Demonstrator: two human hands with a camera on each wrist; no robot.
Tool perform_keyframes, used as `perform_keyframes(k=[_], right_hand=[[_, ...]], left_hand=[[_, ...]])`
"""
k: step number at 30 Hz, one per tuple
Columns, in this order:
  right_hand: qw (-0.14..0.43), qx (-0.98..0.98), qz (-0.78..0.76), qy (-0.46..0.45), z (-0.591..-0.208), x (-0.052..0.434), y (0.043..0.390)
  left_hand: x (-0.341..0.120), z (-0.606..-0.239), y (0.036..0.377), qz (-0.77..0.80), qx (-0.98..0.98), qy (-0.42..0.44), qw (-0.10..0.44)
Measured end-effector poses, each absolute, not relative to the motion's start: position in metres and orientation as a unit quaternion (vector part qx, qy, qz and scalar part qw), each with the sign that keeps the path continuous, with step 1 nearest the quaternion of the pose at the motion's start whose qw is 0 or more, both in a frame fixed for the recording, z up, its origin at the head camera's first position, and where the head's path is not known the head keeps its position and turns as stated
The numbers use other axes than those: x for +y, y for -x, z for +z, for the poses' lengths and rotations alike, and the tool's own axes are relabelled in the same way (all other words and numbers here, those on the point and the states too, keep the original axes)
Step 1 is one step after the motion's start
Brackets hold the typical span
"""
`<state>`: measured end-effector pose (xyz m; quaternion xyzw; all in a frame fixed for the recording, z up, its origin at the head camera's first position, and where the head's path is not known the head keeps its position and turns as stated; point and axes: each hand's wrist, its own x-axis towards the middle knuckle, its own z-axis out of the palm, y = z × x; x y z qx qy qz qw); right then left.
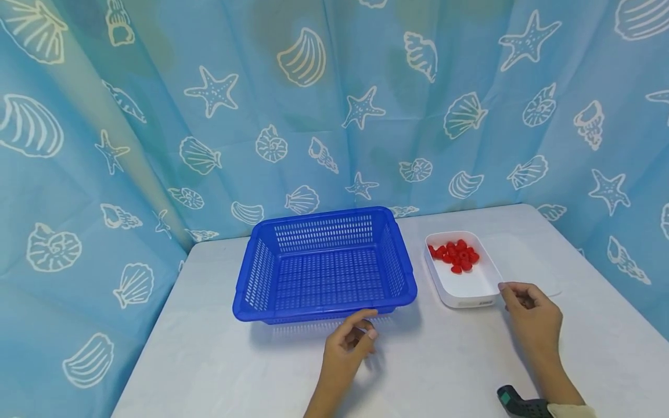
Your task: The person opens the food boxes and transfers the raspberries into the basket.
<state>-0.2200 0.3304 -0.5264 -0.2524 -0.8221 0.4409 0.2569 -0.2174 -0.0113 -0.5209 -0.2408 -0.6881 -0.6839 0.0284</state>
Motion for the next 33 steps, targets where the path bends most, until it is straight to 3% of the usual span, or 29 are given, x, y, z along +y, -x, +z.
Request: perform_keyframes(k=[16, 33], right_hand=[[0.256, -0.826, 0.429, 0.261, -0.530, 0.333, 0.224], [0.253, -0.833, 0.424, 0.249, -0.531, 0.332, 0.225]], left_hand=[[-0.039, -0.517, 0.218, -0.684, -0.697, 0.212, 0.031], [-0.072, -0.513, 0.217, -0.695, -0.679, 0.221, 0.080]])
